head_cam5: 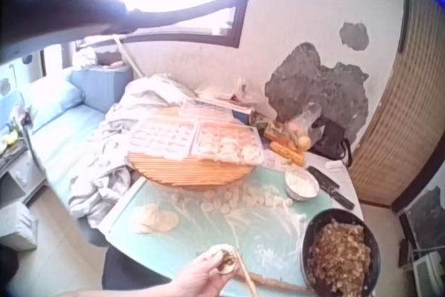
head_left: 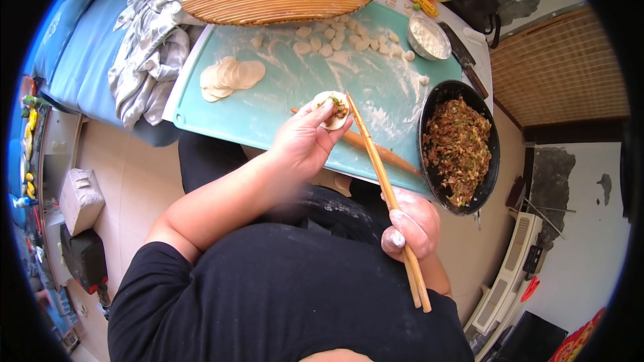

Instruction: The person prepares dumplings by placing a meat and vegetable filling onto round dough wrappers using chopsticks. They then fold and pleat the dough to seal the filling inside, creating a crescent shape. The finished dumplings are placed into a plastic tray on the table.

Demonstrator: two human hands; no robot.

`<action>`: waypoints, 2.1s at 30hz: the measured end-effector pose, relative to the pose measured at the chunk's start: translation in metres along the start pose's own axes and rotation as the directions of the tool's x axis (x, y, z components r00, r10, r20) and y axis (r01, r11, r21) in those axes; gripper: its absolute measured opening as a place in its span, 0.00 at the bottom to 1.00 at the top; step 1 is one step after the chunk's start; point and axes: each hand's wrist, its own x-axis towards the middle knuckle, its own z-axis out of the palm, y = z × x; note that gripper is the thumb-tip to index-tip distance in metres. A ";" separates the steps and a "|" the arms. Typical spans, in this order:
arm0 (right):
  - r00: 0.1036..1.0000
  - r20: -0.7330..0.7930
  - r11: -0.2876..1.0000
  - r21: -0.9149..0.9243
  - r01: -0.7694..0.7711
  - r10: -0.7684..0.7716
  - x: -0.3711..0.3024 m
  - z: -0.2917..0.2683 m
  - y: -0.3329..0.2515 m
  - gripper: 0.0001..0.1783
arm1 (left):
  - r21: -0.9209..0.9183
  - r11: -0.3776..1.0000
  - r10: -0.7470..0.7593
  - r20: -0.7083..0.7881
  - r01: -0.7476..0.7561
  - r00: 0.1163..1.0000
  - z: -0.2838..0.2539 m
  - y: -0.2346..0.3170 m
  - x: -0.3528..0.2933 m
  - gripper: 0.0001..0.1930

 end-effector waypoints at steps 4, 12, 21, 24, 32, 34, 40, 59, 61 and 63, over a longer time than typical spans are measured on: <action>0.997 0.055 0.997 -0.056 0.050 -0.047 0.004 0.002 -0.002 0.10 | -0.031 0.999 0.015 0.025 -0.014 1.000 0.008 0.000 0.003 0.14; 0.997 0.054 0.999 -0.024 0.049 -0.047 0.004 0.005 -0.001 0.11 | -0.068 0.998 0.019 0.049 -0.016 0.999 0.004 -0.001 0.008 0.16; 0.968 -0.196 0.982 0.131 -0.133 0.157 -0.007 0.001 0.011 0.13 | 0.050 0.999 0.017 0.046 -0.020 0.999 0.003 0.005 0.004 0.16; 0.811 -0.317 0.837 0.427 -0.341 0.492 0.007 -0.008 0.017 0.17 | -0.026 0.997 -0.072 0.034 0.073 0.997 0.006 0.013 -0.001 0.17; 0.657 -0.089 0.455 0.790 -0.411 0.749 0.003 -0.034 0.054 0.15 | 0.087 0.987 -0.144 0.144 0.133 0.979 0.011 0.015 -0.016 0.20; 0.687 -0.034 0.420 0.812 -0.404 0.726 0.003 -0.033 0.057 0.15 | 0.124 0.980 -0.172 0.145 0.155 0.974 0.014 0.015 -0.020 0.20; 0.664 -0.045 0.399 0.828 -0.394 0.747 0.004 -0.029 0.060 0.15 | 0.184 0.961 -0.240 0.179 0.207 0.954 0.017 0.018 -0.028 0.22; 0.498 -0.139 0.354 0.860 -0.368 0.856 0.000 -0.035 0.051 0.17 | 0.172 0.953 -0.277 0.178 0.247 0.944 0.015 0.016 -0.028 0.27; 0.523 -0.162 0.424 0.797 -0.430 0.836 -0.003 -0.036 0.053 0.17 | 0.180 0.950 -0.284 0.166 0.254 0.944 0.014 0.017 -0.026 0.28; 0.532 -0.162 0.416 0.815 -0.403 0.831 -0.003 -0.035 0.051 0.16 | 0.197 0.948 -0.282 0.162 0.249 0.946 0.013 0.017 -0.027 0.28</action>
